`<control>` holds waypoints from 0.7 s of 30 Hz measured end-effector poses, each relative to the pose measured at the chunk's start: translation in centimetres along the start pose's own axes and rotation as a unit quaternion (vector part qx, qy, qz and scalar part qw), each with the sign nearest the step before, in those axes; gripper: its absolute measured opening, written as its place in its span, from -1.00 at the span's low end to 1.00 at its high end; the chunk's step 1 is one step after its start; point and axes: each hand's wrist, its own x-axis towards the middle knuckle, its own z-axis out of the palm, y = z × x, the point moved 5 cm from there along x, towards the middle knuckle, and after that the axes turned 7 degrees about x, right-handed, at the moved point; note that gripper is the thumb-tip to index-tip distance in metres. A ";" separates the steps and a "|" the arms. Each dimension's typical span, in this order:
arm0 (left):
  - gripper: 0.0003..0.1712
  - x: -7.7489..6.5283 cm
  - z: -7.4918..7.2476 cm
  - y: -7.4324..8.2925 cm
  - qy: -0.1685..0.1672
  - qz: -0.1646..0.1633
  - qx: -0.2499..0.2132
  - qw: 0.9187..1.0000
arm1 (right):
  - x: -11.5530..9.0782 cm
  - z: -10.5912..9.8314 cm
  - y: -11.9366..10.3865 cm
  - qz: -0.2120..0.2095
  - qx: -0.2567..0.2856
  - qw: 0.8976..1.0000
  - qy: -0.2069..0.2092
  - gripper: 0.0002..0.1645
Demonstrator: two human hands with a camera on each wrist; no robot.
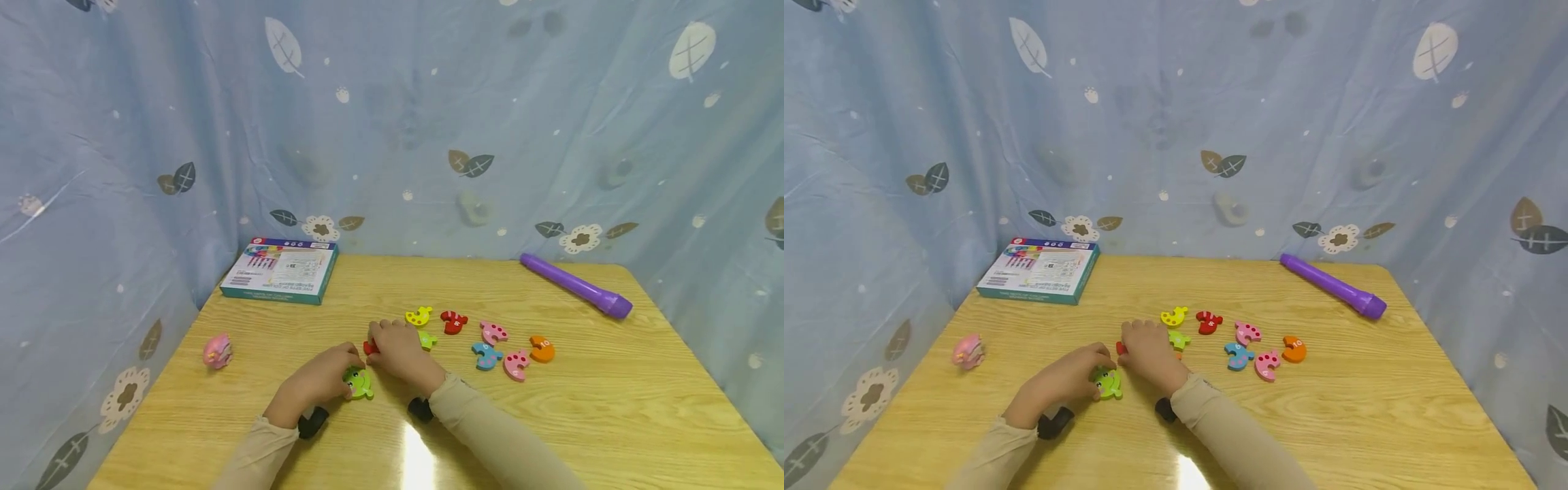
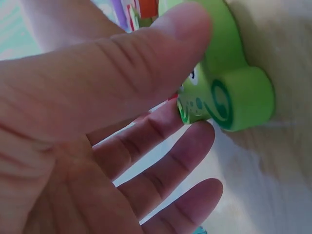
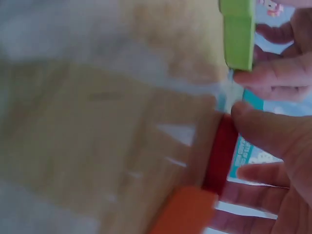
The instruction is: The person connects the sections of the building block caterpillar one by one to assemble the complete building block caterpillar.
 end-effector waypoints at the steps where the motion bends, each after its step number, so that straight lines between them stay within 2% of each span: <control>1: -0.50 0.0 0.0 -0.1 -0.001 -0.002 -0.005 1.000 | 0.0 0.0 -0.1 0.000 0.005 1.000 0.003 -0.65; 4: -0.49 0.2 -0.1 -0.4 -0.007 -0.007 -0.022 1.000 | -0.2 -0.3 -0.2 -0.003 0.024 1.000 0.013 -0.71; 10: -0.49 0.3 -0.3 -0.4 -0.013 -0.002 -0.031 0.999 | -2.4 -1.9 -0.4 -0.021 0.095 0.995 0.034 -0.41; 12: -0.50 0.3 -0.4 -0.3 -0.009 0.000 -0.029 1.000 | -3.4 -2.2 -0.8 -0.037 0.111 0.993 0.035 -0.41; 17: -0.49 0.3 -0.2 -0.5 -0.003 -0.003 -0.034 0.999 | -5.6 -1.7 -2.0 -0.075 0.110 0.991 0.028 -0.39; 21: -0.49 0.5 -0.1 -0.7 0.006 -0.002 -0.035 0.999 | -6.3 -1.2 -2.7 -0.085 0.118 0.989 0.038 -0.42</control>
